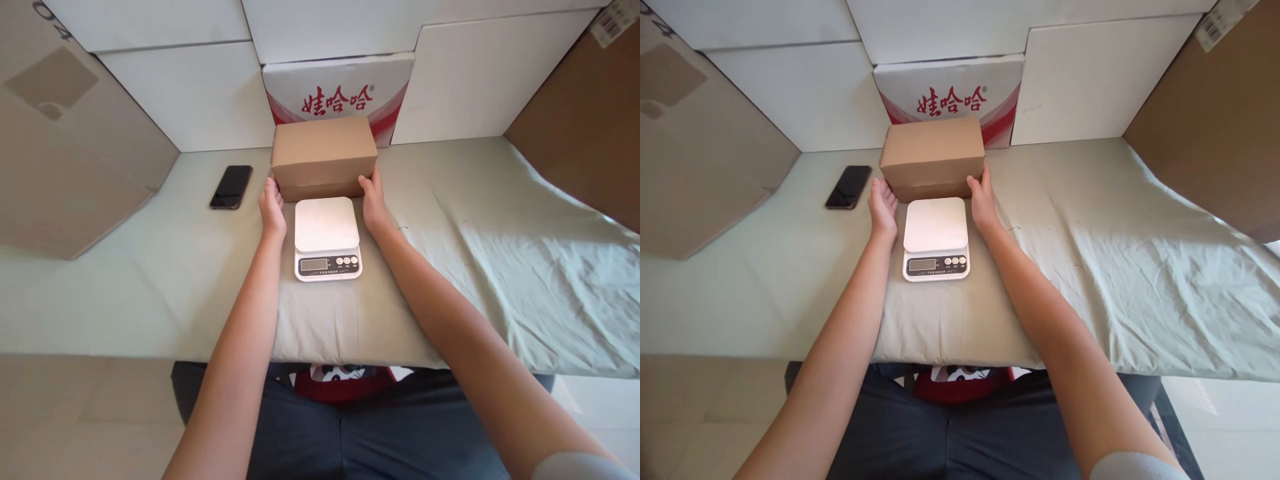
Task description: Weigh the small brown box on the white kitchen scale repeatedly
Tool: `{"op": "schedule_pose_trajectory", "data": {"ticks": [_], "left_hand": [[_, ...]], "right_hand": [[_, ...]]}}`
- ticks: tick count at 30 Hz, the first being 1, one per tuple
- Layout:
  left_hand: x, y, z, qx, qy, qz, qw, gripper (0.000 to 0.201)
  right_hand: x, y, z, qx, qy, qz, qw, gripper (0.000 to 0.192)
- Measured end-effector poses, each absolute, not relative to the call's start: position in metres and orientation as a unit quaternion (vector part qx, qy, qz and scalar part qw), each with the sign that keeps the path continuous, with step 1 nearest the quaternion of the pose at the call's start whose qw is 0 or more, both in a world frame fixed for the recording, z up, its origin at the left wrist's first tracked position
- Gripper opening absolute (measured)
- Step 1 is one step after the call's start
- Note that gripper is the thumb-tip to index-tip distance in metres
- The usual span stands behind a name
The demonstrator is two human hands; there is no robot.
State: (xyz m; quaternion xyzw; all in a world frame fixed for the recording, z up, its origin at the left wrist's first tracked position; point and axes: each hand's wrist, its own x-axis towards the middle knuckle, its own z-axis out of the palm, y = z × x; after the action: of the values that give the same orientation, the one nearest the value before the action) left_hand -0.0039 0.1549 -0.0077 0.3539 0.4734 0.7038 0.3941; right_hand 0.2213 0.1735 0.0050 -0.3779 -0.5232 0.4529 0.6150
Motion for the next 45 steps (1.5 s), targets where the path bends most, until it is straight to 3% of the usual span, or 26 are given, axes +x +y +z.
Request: {"op": "schedule_pose_trajectory", "data": {"ticks": [10,15,19,45], "left_hand": [[0.007,0.094,0.042,0.472,0.406,0.703,0.343,0.079],[0.008,0.030,0.028,0.532,0.405,0.675,0.312,0.079],[0.004,0.004,0.007,0.522,0.421,0.679,0.298,0.075],[-0.003,0.008,-0.012,0.443,0.478,0.708,0.272,0.083]], "right_hand": [[0.243,0.123,0.062,-0.337,-0.587,0.351,0.648,0.054],[0.264,0.066,0.040,-0.341,-0.625,0.342,0.614,0.072],[0.262,0.042,0.020,-0.341,-0.622,0.363,0.604,0.074],[0.253,0.042,0.008,-0.335,-0.588,0.429,0.598,0.076]]}}
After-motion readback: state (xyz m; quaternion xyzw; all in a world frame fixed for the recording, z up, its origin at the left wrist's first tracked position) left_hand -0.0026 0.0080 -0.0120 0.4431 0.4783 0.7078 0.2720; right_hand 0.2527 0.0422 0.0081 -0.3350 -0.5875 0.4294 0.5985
